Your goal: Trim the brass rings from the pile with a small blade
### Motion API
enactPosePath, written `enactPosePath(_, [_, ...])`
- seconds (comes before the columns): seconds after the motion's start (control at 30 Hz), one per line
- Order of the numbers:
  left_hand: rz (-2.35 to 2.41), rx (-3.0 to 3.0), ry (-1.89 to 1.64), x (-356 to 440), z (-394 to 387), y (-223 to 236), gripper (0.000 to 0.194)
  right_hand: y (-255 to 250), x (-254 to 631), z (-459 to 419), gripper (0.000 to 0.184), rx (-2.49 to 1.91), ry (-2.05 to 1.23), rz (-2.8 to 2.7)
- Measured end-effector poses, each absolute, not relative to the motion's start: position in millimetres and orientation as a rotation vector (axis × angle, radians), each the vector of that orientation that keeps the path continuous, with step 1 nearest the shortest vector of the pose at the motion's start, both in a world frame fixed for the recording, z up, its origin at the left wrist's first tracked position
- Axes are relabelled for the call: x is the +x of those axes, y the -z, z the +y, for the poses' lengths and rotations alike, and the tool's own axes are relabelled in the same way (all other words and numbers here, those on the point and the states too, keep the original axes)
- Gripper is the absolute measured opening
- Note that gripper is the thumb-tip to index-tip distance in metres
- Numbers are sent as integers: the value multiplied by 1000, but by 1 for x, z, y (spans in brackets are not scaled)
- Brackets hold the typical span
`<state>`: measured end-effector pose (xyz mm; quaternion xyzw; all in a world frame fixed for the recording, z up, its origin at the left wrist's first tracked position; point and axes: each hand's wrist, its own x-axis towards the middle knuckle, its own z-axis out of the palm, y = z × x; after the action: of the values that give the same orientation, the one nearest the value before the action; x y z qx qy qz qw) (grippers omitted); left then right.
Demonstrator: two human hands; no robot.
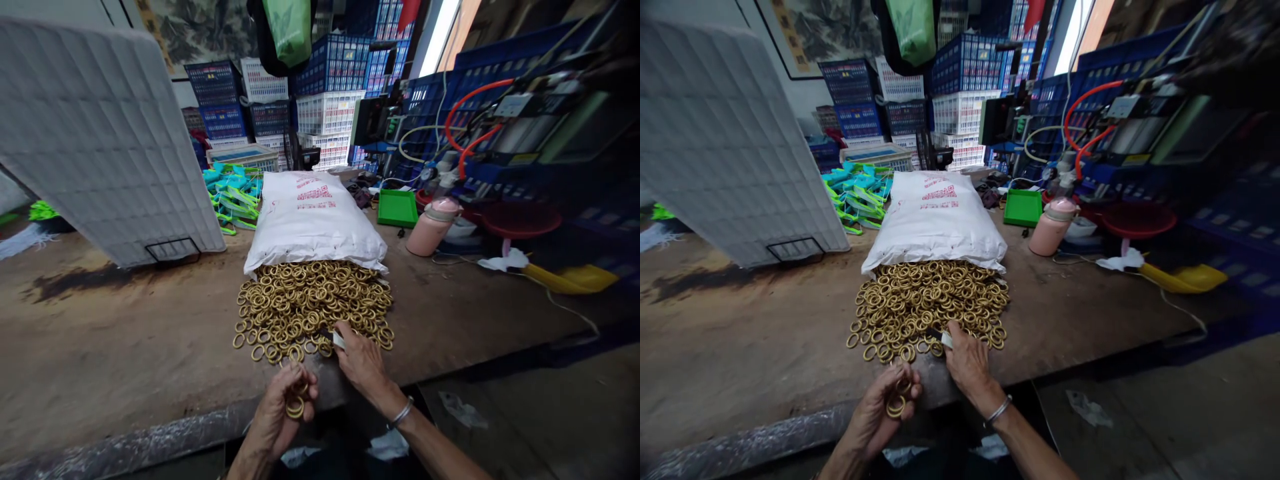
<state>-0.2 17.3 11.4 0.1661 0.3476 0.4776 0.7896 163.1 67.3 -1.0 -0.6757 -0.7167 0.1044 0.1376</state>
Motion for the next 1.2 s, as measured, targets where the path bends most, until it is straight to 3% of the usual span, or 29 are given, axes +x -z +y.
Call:
enactPosePath(0.57, [846, 484, -955, 12, 33, -7, 29, -1, 165, 71, 26, -1890, -312, -2084])
enactPosePath(0.87, [1193, 889, -1032, 22, 42, -14, 35, 5, 165, 70, 23, -1470, -674, -1902])
enactPosePath(1.07, [1237, 971, -1051, 26, 48, -16, 24, -4, 155, 67, 16, -1372, -887, -1799])
enactPosePath(1.2, [1277, 1123, -1153, 23, 47, -12, 21, -9, 149, 67, 25, -1386, -1091, -1591])
